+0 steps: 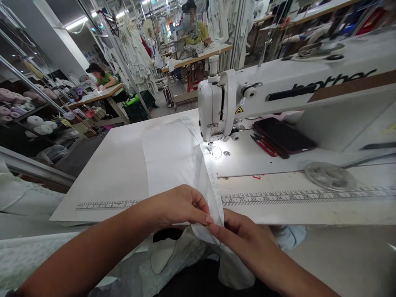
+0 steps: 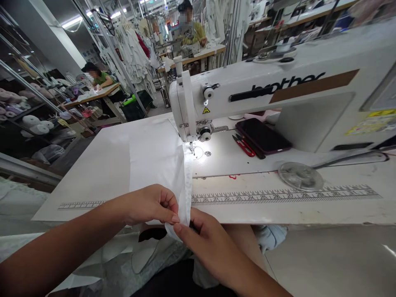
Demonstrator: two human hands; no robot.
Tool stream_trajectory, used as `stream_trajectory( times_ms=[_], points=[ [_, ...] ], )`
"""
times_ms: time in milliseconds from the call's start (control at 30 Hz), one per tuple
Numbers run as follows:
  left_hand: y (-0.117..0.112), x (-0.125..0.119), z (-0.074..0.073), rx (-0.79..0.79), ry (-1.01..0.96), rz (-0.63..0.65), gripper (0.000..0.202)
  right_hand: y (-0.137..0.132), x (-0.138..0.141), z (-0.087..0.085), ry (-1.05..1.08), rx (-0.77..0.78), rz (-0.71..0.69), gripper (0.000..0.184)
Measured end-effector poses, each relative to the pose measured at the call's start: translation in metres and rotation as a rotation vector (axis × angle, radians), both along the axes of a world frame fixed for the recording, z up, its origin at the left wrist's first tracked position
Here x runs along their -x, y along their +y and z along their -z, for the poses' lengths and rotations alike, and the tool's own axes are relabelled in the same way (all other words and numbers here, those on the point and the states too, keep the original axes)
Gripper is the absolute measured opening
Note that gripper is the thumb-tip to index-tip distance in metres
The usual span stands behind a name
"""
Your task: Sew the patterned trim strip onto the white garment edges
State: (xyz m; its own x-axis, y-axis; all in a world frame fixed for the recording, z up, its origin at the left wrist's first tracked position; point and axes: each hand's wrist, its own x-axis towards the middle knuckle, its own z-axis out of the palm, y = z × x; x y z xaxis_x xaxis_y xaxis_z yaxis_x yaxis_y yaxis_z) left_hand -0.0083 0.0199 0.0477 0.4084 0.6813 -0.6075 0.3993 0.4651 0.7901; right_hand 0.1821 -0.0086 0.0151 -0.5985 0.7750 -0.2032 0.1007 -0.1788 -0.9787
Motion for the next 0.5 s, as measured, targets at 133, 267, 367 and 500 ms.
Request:
stream_trajectory(
  times_ms=[133,267,367,500],
  points=[
    [-0.001,-0.007,-0.005,-0.044,0.015,-0.002,0.011,0.002,0.0,0.0,0.007,-0.007,-0.007,0.023],
    [0.008,-0.021,-0.01,-0.78,0.125,0.018,0.007,-0.004,-0.003,0.0,-0.098,-0.152,0.008,0.022],
    [0.021,-0.033,-0.002,-1.248,0.043,0.273,0.016,-0.003,-0.01,0.003,-0.35,-0.387,0.054,0.023],
    [0.027,-0.041,0.021,-1.348,0.217,0.388,0.037,0.019,-0.023,0.014,-0.738,-0.683,0.346,0.013]
  ],
)
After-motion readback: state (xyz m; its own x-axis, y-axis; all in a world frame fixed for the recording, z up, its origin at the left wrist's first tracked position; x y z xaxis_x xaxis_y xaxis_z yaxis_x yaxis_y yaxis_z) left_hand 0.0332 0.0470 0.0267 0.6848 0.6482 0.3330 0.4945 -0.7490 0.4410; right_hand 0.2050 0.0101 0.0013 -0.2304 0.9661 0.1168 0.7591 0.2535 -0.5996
